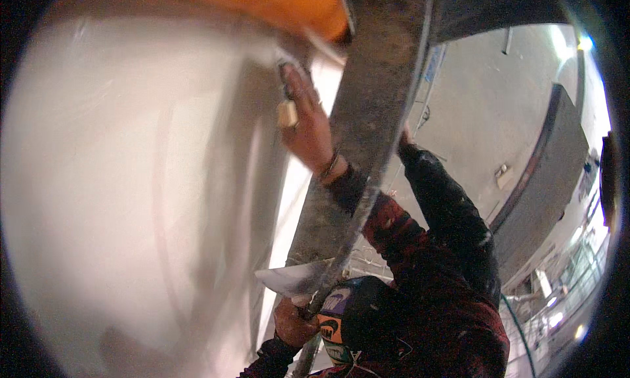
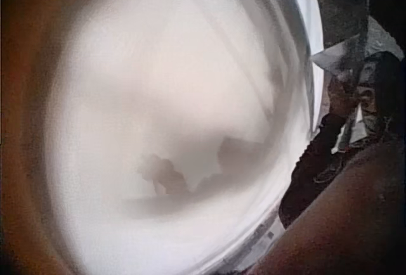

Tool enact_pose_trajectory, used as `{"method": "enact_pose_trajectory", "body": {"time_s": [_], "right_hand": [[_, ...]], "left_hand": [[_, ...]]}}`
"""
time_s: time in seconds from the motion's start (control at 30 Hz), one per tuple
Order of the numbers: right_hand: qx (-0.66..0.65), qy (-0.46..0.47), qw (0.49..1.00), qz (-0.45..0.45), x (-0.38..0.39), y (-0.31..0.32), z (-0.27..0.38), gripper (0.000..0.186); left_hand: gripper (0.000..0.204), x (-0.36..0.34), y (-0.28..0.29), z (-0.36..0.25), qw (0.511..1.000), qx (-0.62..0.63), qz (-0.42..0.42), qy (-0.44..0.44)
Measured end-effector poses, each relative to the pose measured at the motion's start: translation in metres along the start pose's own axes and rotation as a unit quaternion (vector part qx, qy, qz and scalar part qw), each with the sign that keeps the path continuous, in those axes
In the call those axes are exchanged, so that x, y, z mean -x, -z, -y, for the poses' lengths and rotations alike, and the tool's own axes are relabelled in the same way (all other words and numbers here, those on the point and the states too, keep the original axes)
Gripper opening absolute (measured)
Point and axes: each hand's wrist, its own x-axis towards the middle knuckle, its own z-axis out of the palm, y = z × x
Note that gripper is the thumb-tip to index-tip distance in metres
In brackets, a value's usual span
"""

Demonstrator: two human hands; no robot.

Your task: The person applies a white plaster-like substance to a curved ceiling surface using a trowel and a wooden float. They repeatedly scoop material from the trowel and smooth it onto the ceiling, working along a metal beam and an orange pipe. The person occasionally wipes the tools with a white cloth.

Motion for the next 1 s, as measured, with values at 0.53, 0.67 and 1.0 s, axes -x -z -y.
{"method": "enact_pose_trajectory", "body": {"time_s": [0.53,0.67,1.0], "right_hand": [[-0.029,0.014,0.999,0.026,-0.019,-0.046,-0.017,0.077],[0.002,0.041,0.987,0.154,0.037,-0.013,0.016,0.078],[-0.146,-0.253,0.953,-0.077,0.023,-0.048,-0.054,0.043]], "left_hand": [[0.039,-0.001,0.01,-0.001,0.979,0.119,0.109,0.123],[0.035,0.003,0.01,0.005,0.997,-0.018,0.06,0.048],[0.038,0.006,0.008,0.005,0.99,0.098,0.046,0.087]]}}
